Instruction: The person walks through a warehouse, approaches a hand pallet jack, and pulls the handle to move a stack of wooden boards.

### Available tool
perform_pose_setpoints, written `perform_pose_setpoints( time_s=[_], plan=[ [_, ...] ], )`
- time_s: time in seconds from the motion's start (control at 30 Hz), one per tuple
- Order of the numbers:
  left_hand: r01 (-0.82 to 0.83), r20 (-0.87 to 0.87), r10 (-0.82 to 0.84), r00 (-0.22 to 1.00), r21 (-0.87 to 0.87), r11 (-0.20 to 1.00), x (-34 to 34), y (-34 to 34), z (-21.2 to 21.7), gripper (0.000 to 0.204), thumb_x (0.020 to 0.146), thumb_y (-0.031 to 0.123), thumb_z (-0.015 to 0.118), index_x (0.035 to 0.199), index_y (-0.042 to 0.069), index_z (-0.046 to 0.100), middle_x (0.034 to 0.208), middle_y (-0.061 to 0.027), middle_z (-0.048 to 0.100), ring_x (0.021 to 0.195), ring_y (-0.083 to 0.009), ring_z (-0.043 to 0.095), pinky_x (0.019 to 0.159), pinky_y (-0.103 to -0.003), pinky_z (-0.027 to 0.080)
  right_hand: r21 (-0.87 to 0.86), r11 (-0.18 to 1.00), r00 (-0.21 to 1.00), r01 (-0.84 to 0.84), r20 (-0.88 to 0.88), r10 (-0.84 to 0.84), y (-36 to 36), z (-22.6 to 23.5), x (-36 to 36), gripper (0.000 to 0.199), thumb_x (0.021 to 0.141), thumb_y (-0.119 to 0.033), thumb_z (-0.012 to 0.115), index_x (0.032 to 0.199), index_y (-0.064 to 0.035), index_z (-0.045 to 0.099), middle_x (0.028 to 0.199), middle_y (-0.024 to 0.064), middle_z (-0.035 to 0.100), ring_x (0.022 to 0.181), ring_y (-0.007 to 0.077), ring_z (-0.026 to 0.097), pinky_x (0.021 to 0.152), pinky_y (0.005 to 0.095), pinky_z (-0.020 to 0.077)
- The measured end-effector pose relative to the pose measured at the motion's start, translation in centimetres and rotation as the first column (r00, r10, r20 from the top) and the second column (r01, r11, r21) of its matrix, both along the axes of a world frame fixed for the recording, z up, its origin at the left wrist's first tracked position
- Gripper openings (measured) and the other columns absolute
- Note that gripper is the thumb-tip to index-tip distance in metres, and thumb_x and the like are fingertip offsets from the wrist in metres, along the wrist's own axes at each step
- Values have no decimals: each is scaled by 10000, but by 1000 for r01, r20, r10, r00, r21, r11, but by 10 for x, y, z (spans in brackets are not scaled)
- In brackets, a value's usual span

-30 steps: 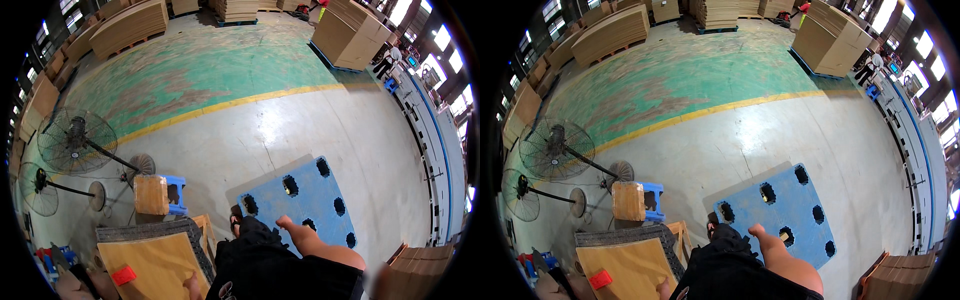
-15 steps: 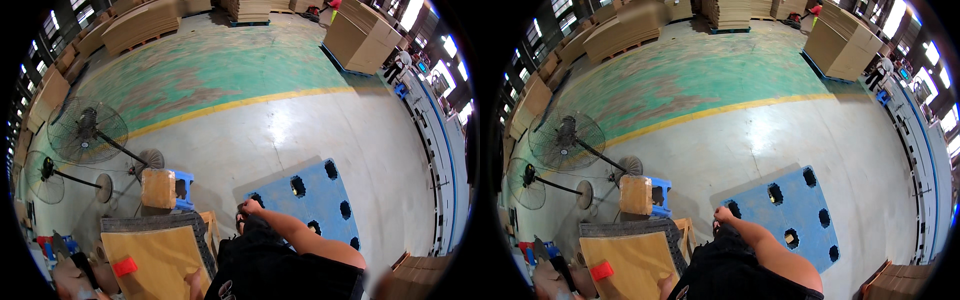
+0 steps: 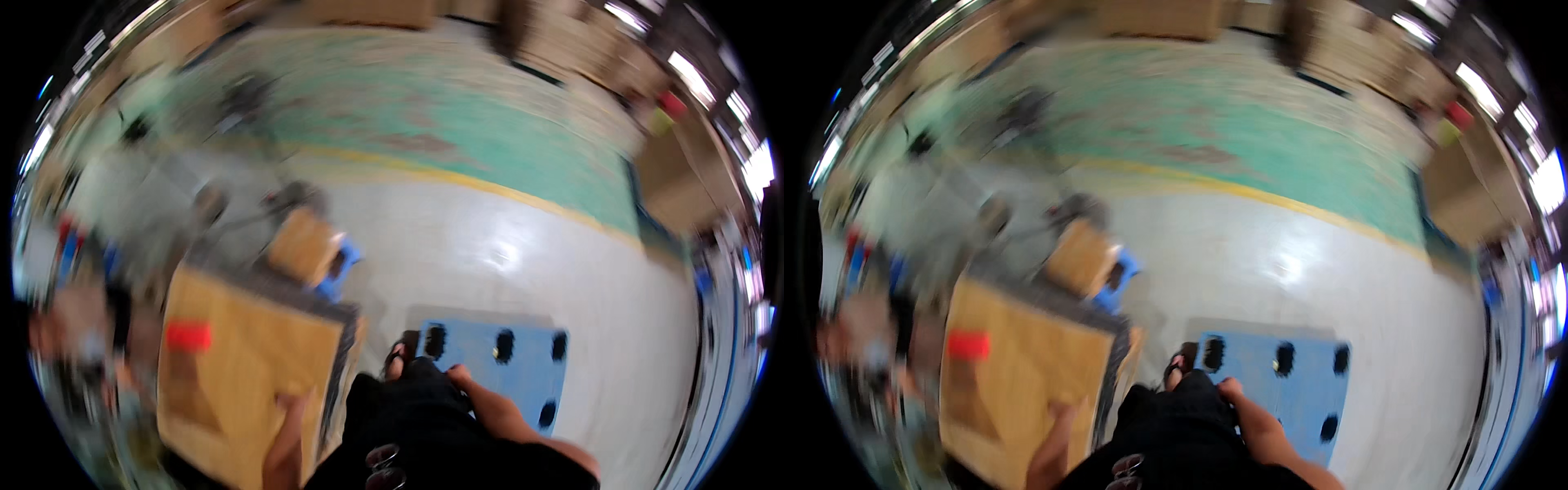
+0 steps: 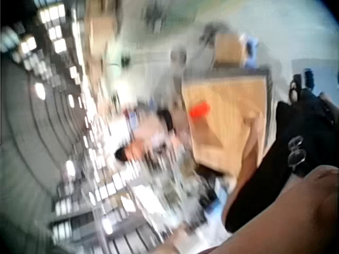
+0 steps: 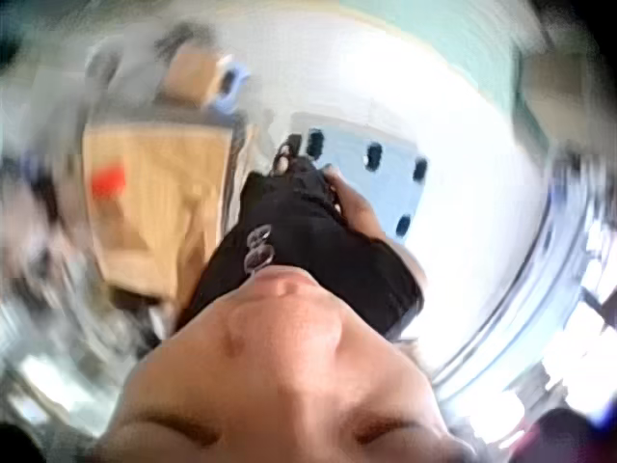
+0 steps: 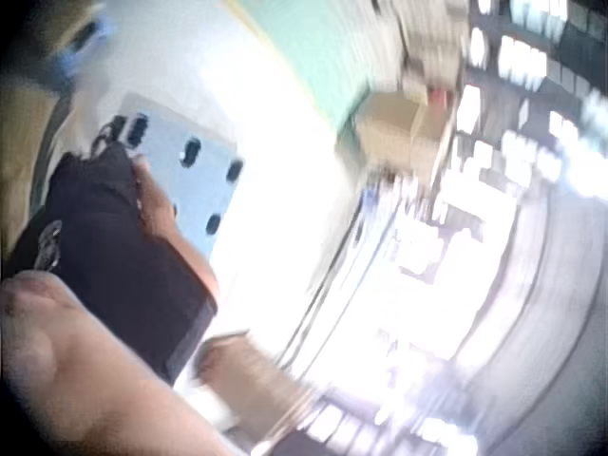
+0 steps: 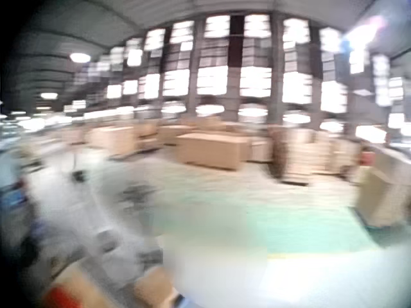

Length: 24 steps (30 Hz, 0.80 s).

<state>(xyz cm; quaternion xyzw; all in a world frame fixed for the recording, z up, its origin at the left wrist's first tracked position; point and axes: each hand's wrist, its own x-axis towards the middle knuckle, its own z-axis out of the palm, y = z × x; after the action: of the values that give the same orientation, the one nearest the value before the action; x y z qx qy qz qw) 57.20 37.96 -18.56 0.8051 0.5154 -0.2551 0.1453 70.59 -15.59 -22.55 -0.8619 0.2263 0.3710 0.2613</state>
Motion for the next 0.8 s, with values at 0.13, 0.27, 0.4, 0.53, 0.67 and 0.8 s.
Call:
perform_pose_setpoints(
  time_s=[0.13,0.27,0.4,0.53,0.67,0.8],
  plan=[
    [-110,75,113,991,-52,993,13,-24,31,1408,539,705,791,1473,-88,96,1513,-300,200,1416,-422,199,1170,-457,196,254,967,999,29,34,-39,3,-54,-11,255,767,-195,665,904,7,740,839,146,715,766,238,665,712,350,541],
    [-45,-25,47,999,85,995,48,-35,90,959,493,585,856,1101,-116,611,1323,-388,402,1317,-444,351,1043,-451,376,287,759,811,-584,240,533,7,-76,2,240,867,-160,562,951,-31,746,872,137,726,787,215,676,713,352,539],
    [-84,147,83,986,0,997,28,-31,74,827,520,522,860,1059,-73,663,1255,-378,483,1269,-490,380,983,-498,400,122,796,799,-593,217,561,13,-86,24,356,866,-388,567,969,-108,762,940,129,731,857,286,695,773,413,542],
    [-152,196,191,962,-197,969,26,-37,55,820,586,438,851,1186,-70,618,1363,-433,369,1338,-581,237,1054,-590,305,120,390,394,-913,6,919,50,-36,57,255,902,-312,507,909,-162,713,864,59,711,784,203,690,625,380,534],
    [-167,228,156,961,28,986,26,-44,85,797,591,432,839,1170,-75,631,1424,-444,266,1349,-582,210,1059,-583,309,298,913,919,-278,-193,343,99,-4,67,188,880,-205,565,1019,-112,650,807,60,658,678,176,640,562,333,508],
    [-136,318,127,940,8,991,8,-45,93,675,651,392,789,1119,-77,662,1461,-433,207,1355,-555,230,1058,-580,312,306,854,867,-421,-140,478,146,25,65,211,865,-185,586,1047,-84,622,815,66,648,669,171,630,555,318,499]
  ],
)
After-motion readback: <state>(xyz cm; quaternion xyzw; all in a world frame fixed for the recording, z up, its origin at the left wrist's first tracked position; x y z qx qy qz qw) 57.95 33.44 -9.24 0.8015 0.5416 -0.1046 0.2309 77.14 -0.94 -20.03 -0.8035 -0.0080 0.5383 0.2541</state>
